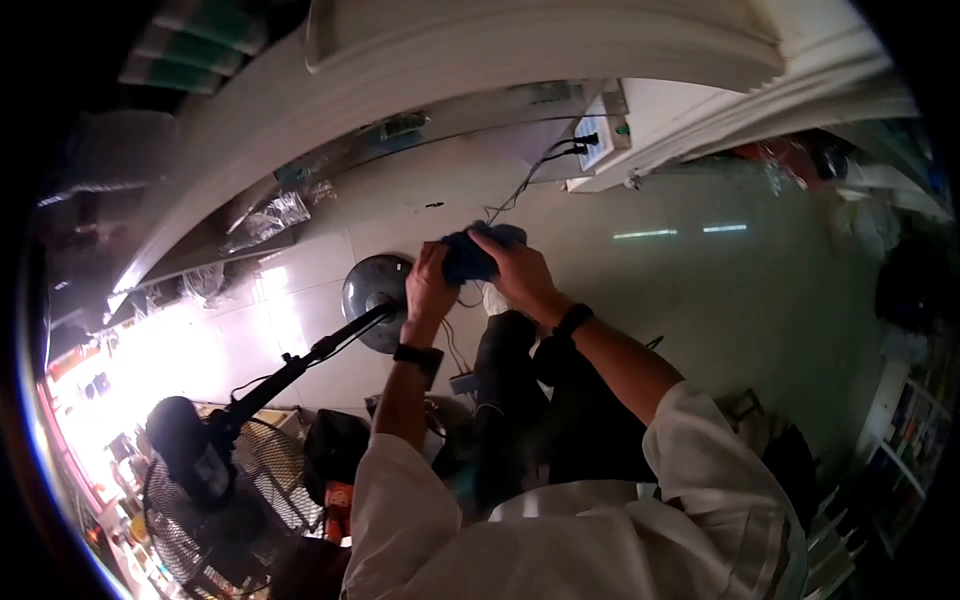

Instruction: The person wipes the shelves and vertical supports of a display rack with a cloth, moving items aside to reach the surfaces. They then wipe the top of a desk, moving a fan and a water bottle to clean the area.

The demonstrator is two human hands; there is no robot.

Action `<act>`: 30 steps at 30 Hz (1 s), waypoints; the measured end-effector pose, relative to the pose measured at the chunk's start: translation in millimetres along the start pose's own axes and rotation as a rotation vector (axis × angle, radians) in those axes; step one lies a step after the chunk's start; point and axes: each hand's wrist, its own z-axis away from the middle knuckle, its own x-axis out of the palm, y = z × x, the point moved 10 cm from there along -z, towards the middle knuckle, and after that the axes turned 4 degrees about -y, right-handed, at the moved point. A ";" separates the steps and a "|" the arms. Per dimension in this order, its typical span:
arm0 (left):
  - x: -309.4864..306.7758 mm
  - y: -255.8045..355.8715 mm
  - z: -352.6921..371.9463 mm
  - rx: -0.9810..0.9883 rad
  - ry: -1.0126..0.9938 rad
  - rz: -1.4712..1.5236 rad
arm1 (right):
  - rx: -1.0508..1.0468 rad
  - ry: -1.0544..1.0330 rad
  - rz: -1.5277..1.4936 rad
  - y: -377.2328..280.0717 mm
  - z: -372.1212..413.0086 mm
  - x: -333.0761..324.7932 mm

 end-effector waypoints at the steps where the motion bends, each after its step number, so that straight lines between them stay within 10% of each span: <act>1: -1.4 -14.6 -9.4 -0.003 0.037 -0.031 | -0.049 0.008 0.036 4.2 -18.2 12.9; 15: 50.8 -145.6 -150.1 0.093 0.226 -0.339 | -0.283 0.230 0.349 72.9 -202.5 120.0; 25: 68.6 -140.3 -135.2 0.416 0.061 -0.389 | -0.421 0.381 0.546 88.3 -162.3 160.6; 30: 32.7 -195.2 -147.8 0.256 0.227 -0.492 | -0.513 0.508 0.374 48.4 -214.6 179.2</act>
